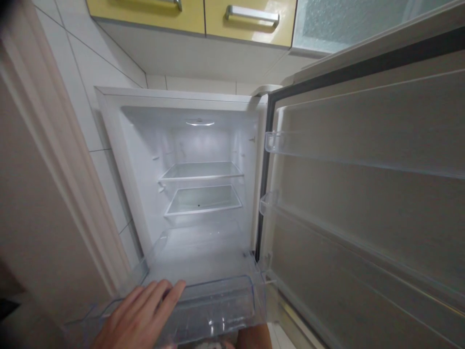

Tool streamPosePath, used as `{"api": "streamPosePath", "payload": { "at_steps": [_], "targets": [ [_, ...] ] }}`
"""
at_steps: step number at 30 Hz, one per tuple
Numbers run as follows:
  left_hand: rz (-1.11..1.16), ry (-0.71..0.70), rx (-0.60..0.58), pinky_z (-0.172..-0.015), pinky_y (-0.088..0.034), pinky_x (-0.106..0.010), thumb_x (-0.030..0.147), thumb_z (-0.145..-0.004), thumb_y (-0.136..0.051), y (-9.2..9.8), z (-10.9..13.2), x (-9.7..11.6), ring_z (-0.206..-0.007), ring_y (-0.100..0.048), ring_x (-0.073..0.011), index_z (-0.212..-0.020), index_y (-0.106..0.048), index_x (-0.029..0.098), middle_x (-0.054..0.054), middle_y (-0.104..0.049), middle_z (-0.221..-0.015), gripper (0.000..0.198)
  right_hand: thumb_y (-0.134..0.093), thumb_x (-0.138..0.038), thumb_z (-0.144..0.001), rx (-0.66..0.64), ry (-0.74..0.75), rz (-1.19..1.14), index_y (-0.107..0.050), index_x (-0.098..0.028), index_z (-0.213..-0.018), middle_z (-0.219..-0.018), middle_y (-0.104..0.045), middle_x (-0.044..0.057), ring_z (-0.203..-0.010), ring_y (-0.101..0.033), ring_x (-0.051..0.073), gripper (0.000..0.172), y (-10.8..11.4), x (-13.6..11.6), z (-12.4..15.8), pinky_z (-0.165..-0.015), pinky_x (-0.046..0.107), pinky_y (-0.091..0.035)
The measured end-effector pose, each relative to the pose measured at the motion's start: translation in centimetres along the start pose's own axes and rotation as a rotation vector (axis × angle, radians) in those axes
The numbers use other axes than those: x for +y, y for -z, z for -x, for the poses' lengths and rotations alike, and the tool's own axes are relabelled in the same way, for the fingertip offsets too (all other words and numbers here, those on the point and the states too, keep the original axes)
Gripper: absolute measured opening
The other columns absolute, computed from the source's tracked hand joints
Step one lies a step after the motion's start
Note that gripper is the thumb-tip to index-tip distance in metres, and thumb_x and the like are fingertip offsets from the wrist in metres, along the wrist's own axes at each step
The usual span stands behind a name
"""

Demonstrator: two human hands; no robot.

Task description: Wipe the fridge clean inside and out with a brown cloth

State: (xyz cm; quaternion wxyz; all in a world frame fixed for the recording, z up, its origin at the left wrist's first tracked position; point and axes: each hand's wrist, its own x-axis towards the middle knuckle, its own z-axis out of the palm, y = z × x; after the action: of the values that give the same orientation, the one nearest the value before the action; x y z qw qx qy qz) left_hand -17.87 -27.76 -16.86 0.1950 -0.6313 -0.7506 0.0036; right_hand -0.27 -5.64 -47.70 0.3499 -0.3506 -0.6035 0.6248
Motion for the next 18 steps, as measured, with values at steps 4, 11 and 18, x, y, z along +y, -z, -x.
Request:
{"api": "streamPosePath", "payload": {
  "at_steps": [4, 11, 18],
  "targets": [
    [0.101, 0.080, -0.039, -0.109, -0.054, -0.050, 0.046, -0.077, -0.089, -2.7, -2.4, 0.3, -0.129, -0.065, -0.0374, -0.167, -0.039, 0.040, -0.012, -0.068, -0.146, 0.102, -0.091, -0.056, -0.052, 0.087, 0.065, 0.152, -0.076, -0.033, -0.104, -0.120, -0.076, 0.008, -0.145, -0.053, 0.051, 0.059, 1.5, -0.1, 0.5, -0.105, 0.065, -0.057],
    [0.115, 0.117, -0.067, -0.115, -0.049, -0.051, 0.035, -0.084, -0.085, -5.2, -7.1, -0.6, -0.133, -0.062, -0.0350, -0.161, -0.050, 0.029, -0.014, -0.065, -0.146, 0.085, -0.089, -0.062, -0.053, 0.218, 0.099, 0.279, -0.072, -0.029, -0.079, -0.092, -0.079, 0.011, -0.131, -0.062, 0.054, 0.045, 2.2, -1.3, -0.7, -0.108, 0.068, -0.052],
    [0.035, 0.118, -0.046, -0.105, -0.049, -0.048, 0.030, -0.086, -0.080, -8.4, -11.7, -2.0, -0.123, -0.063, -0.0332, -0.160, -0.049, 0.021, -0.015, -0.067, -0.134, 0.080, -0.089, -0.049, -0.060, 0.188, 0.150, 0.282, -0.073, -0.026, -0.077, -0.094, -0.078, 0.011, -0.127, -0.065, 0.048, 0.033, 1.8, -1.7, -0.8, -0.111, 0.063, -0.051]
  ]
}}
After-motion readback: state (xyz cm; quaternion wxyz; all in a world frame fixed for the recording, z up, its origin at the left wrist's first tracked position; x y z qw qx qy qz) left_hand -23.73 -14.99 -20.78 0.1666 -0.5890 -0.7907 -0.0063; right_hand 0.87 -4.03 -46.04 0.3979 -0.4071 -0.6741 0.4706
